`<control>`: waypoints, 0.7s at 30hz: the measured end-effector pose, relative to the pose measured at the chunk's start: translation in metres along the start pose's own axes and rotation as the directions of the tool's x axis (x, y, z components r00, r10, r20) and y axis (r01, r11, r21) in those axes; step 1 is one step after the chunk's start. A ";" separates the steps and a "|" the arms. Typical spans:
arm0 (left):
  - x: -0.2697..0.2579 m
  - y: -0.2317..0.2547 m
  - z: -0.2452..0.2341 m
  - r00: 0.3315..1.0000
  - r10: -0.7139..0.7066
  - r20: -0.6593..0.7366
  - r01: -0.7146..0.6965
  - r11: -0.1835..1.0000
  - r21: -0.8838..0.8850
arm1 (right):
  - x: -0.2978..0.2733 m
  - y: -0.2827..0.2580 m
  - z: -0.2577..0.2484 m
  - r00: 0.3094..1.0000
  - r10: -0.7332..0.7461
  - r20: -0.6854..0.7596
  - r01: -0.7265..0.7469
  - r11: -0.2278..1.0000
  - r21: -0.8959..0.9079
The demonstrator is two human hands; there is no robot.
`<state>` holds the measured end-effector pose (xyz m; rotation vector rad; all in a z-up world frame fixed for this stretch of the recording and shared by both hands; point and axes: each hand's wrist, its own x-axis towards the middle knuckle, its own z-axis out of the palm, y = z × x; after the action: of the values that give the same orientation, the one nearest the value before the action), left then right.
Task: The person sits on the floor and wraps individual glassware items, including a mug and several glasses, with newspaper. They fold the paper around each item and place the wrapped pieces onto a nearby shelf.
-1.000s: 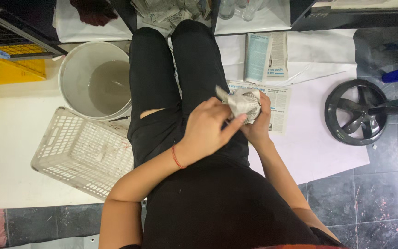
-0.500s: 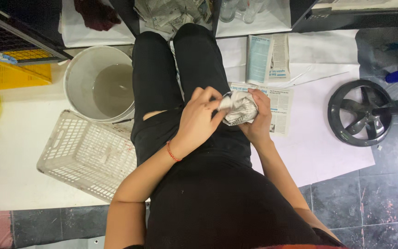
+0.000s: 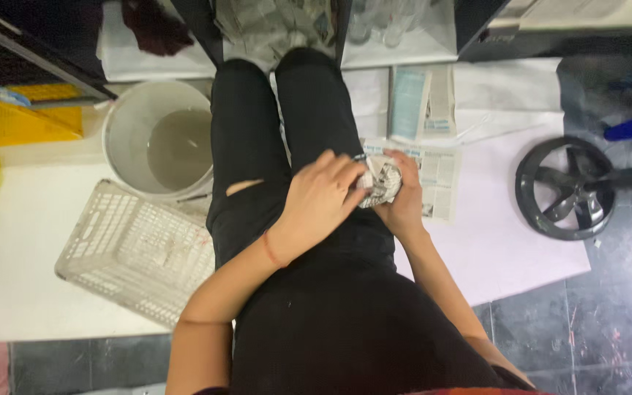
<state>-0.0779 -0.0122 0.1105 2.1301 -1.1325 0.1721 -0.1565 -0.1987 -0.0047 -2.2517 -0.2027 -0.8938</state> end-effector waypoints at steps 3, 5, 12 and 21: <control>-0.003 -0.007 0.001 0.999 0.001 0.041 -0.002 1.000 0.019 | 0.004 0.002 0.000 1.000 -0.028 0.008 0.028 1.000 -0.011; -0.007 -0.012 0.010 1.000 0.003 0.009 -0.004 0.985 0.170 | 0.002 0.000 0.000 0.999 -0.038 0.030 0.037 0.999 0.024; 0.004 -0.003 0.030 0.986 -0.117 -0.118 0.151 0.929 0.338 | -0.001 -0.011 0.005 0.998 0.041 0.051 -0.044 0.998 0.054; 0.010 -0.015 0.010 0.973 -0.203 0.113 0.221 0.959 -0.178 | -0.002 -0.021 -0.001 0.931 0.314 0.188 -0.344 0.925 0.158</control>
<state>-0.0619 -0.0203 0.0991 2.0874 -0.9242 -0.1319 -0.1662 -0.1835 0.0063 -2.0961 0.0227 -0.4939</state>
